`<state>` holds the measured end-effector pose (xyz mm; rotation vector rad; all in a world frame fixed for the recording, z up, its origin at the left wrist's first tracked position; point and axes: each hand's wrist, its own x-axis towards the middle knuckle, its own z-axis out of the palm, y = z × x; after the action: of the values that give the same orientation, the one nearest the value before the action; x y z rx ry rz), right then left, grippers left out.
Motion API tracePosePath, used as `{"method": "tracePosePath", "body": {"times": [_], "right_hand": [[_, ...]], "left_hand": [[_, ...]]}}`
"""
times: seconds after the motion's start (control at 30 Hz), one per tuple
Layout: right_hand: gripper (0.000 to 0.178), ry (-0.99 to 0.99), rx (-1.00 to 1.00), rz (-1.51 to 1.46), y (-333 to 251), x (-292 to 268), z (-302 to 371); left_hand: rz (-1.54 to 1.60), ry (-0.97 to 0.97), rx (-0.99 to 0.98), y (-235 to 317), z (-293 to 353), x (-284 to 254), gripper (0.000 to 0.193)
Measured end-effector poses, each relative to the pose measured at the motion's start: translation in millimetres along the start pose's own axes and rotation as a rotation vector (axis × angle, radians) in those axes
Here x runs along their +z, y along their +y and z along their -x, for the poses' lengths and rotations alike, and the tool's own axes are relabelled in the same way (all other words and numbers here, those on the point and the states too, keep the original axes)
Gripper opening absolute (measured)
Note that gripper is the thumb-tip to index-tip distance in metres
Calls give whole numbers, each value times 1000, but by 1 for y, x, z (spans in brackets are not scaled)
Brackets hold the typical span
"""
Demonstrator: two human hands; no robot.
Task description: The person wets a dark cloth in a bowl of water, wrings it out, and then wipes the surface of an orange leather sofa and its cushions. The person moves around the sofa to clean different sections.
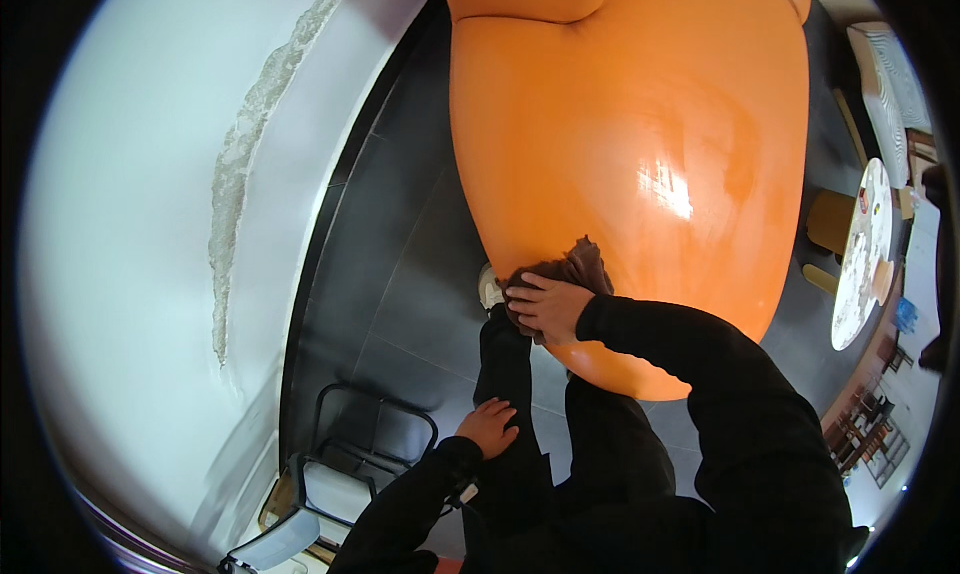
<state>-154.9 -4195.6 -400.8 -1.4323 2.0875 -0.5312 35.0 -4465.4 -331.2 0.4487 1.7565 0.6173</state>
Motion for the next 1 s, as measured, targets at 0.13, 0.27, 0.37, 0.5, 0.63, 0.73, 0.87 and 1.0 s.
{"method": "tracePosePath", "body": {"times": [0.13, 0.27, 0.37, 0.5, 0.63, 0.73, 0.87, 1.0], "right_hand": [[60, 49, 0, 5, 11, -7, 35], [60, 67, 78, 135, 39, -28, 56], [60, 123, 154, 122, 60, -42, 63], [65, 119, 349, 154, 98, -74, 74], [65, 504, 711, 299, 167, -116, 98], [65, 467, 815, 456, 205, -129, 111], [64, 571, 936, 539, 214, -127, 108], [64, 631, 1028, 479, 188, -109, 95]], "left_hand": [[15, -31, -10, 2, -3, -8, 51], [42, 1, -5, 4, -1, -15, 48], [49, 11, -6, 3, -1, -17, 47], [63, -1, 5, 1, -4, -20, 47], [47, -20, 4, 2, -5, -24, 48], [39, -51, -22, 4, -5, -27, 47], [34, -59, -15, 9, -5, -28, 47], [-31, -101, -31, 13, -6, -25, 48]]}}
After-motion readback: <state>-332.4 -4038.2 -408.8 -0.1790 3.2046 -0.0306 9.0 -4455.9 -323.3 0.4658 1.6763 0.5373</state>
